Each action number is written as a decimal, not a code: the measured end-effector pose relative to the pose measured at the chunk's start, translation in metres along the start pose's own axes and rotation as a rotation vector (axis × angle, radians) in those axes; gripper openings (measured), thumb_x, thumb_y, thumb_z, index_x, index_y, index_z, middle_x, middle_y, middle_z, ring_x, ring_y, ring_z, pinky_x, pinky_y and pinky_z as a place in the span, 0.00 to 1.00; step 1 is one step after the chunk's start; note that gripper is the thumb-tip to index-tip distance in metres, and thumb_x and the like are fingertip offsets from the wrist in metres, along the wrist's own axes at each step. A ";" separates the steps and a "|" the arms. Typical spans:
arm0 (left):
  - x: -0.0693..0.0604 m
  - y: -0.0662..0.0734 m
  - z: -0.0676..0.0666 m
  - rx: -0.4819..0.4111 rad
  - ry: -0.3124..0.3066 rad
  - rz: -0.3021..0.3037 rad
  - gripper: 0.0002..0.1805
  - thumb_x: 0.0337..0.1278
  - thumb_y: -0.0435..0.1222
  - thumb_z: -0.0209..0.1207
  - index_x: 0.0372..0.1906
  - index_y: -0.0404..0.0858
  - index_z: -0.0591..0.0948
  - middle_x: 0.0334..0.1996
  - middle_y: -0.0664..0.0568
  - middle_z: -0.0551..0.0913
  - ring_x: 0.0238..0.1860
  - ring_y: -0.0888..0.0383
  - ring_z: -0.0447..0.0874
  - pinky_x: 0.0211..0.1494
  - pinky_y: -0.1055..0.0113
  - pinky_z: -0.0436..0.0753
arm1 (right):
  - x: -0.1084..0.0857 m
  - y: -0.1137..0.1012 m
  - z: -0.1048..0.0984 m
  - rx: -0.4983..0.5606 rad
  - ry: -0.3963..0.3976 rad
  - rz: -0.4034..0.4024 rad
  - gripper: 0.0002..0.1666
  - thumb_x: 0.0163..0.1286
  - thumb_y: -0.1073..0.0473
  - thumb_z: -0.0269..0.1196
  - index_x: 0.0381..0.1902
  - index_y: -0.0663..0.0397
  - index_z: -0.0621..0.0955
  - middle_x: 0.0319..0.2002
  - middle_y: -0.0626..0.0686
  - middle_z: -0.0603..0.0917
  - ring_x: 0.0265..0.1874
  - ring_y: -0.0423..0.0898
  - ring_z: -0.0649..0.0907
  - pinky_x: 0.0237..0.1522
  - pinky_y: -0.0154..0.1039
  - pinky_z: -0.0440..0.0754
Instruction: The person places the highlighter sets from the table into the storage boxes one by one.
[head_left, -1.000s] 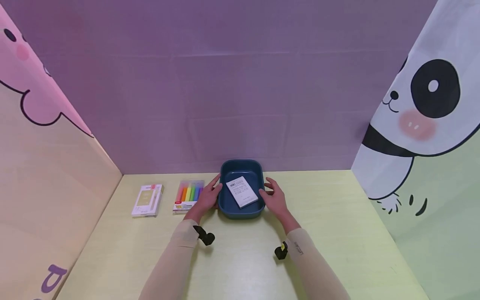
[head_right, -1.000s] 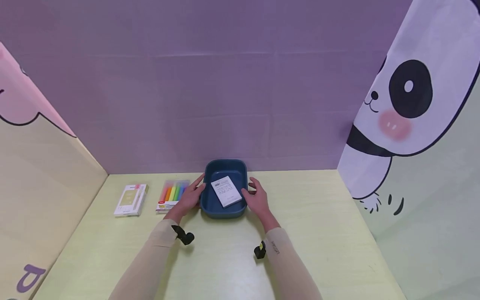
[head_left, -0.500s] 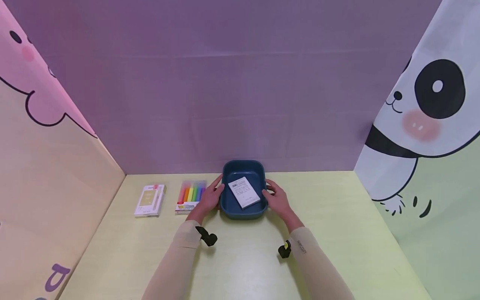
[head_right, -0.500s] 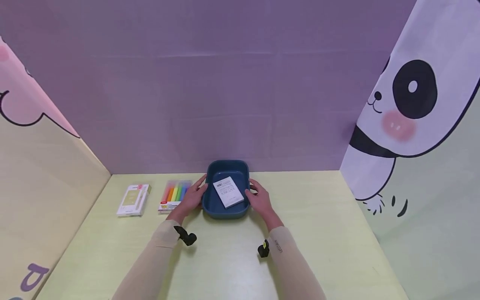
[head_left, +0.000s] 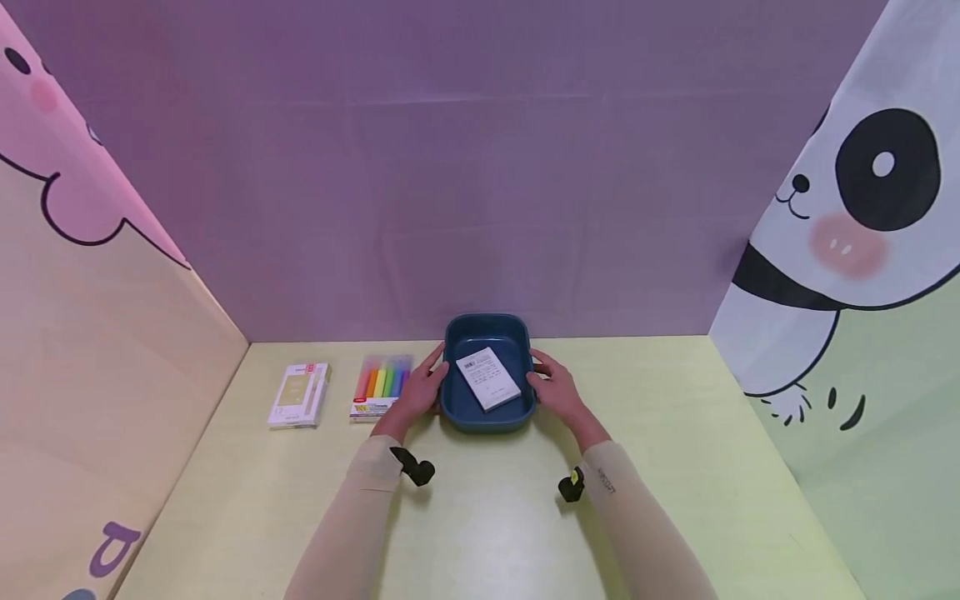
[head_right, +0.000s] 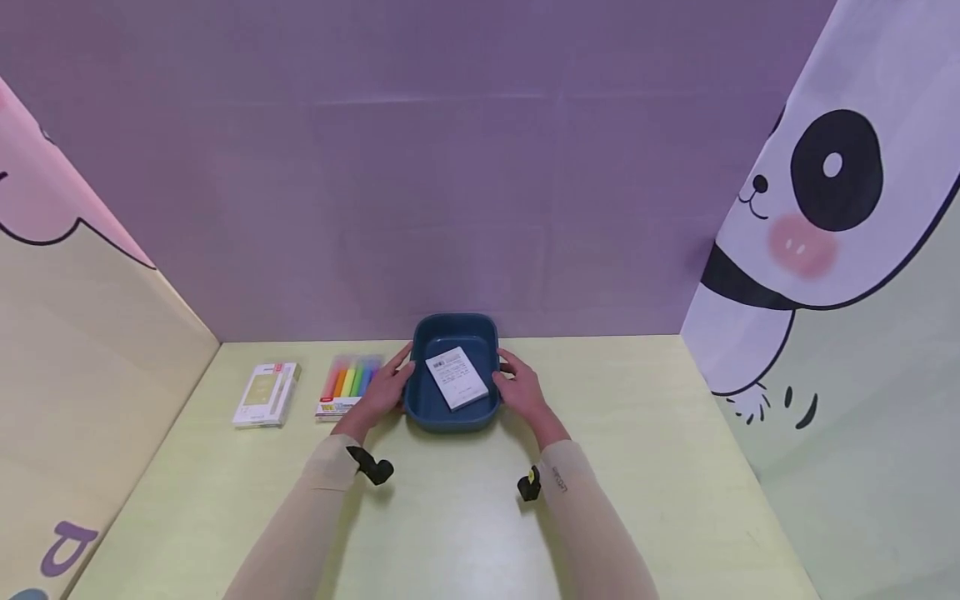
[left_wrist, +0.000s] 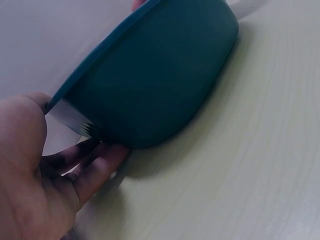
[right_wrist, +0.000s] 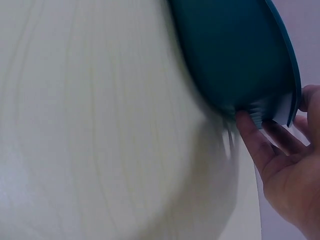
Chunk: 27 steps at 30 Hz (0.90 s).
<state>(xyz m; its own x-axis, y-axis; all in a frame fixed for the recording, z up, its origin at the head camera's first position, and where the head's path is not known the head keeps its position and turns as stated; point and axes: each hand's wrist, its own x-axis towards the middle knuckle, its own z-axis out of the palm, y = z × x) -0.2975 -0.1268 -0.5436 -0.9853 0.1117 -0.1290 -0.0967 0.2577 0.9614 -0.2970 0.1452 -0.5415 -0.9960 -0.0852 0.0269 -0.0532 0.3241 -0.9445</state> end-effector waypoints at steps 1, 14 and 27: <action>0.001 0.000 0.000 0.006 0.000 0.001 0.28 0.75 0.47 0.46 0.76 0.60 0.57 0.49 0.34 0.74 0.14 0.52 0.73 0.21 0.61 0.80 | 0.000 0.000 0.000 -0.001 0.000 0.002 0.29 0.72 0.65 0.56 0.70 0.53 0.69 0.56 0.67 0.78 0.37 0.54 0.83 0.28 0.37 0.82; 0.000 0.002 0.001 -0.013 -0.002 -0.032 0.28 0.75 0.48 0.45 0.75 0.63 0.57 0.45 0.37 0.76 0.11 0.52 0.69 0.22 0.61 0.79 | 0.001 -0.003 -0.001 -0.025 0.007 0.035 0.29 0.71 0.64 0.56 0.70 0.52 0.70 0.54 0.65 0.80 0.41 0.55 0.83 0.30 0.39 0.83; -0.001 0.004 0.006 0.035 0.089 -0.003 0.29 0.73 0.45 0.50 0.75 0.54 0.60 0.48 0.38 0.77 0.23 0.53 0.75 0.23 0.63 0.79 | 0.000 -0.006 0.000 -0.111 0.013 0.060 0.31 0.69 0.61 0.56 0.70 0.50 0.69 0.52 0.64 0.81 0.43 0.54 0.82 0.33 0.42 0.84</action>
<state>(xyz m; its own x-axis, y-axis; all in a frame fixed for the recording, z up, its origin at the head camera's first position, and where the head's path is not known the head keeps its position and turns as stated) -0.2962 -0.1205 -0.5412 -0.9937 0.0255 -0.1087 -0.0966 0.2914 0.9517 -0.2966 0.1431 -0.5358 -0.9985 -0.0500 -0.0238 0.0000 0.4308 -0.9024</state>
